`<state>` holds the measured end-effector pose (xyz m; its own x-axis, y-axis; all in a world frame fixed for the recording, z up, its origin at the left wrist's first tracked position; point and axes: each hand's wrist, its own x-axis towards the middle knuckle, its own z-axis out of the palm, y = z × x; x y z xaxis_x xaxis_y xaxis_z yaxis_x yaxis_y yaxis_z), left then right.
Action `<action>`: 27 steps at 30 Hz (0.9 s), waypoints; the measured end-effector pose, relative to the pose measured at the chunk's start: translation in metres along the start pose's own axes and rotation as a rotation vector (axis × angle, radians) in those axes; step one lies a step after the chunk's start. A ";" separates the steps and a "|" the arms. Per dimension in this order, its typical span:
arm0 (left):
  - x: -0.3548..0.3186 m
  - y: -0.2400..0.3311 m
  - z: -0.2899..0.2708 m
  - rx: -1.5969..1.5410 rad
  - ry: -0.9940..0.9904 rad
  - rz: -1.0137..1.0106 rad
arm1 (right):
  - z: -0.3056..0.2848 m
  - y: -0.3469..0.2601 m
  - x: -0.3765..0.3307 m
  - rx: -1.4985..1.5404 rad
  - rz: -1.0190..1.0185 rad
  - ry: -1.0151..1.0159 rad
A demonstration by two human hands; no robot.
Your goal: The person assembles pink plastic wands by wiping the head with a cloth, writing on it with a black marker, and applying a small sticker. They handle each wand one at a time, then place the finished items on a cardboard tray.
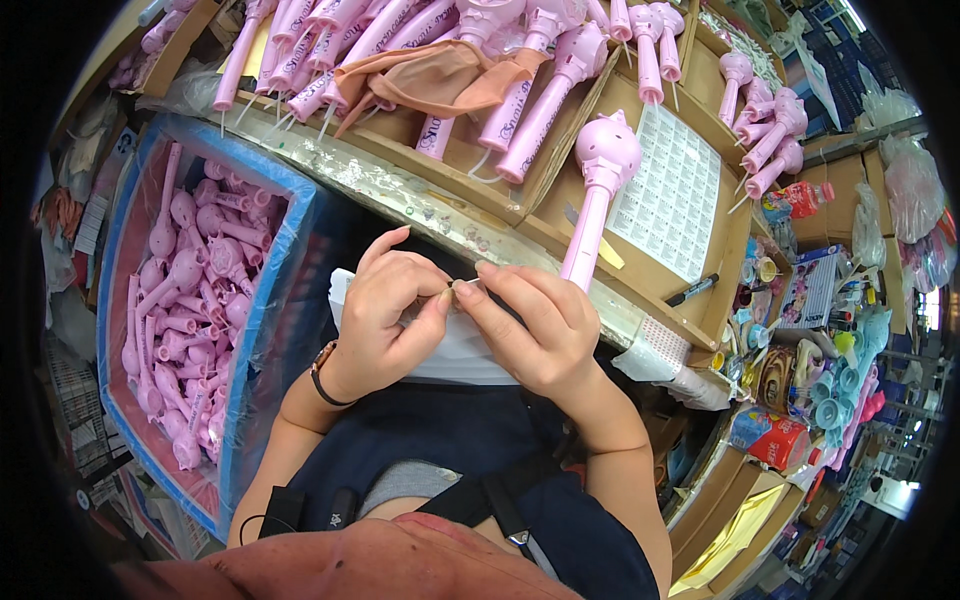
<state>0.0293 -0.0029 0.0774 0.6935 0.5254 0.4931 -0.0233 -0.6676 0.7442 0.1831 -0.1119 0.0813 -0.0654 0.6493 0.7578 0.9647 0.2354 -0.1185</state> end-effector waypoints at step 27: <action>-0.003 -0.001 -0.009 -0.351 -0.147 -0.413 | 0.004 0.021 -0.003 0.033 -0.149 -0.100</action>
<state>0.0208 0.0006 0.0788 0.7884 0.6101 0.0791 0.0508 -0.1928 0.9799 0.2023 -0.1060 0.0743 -0.2331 0.6737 0.7012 0.9336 0.3568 -0.0324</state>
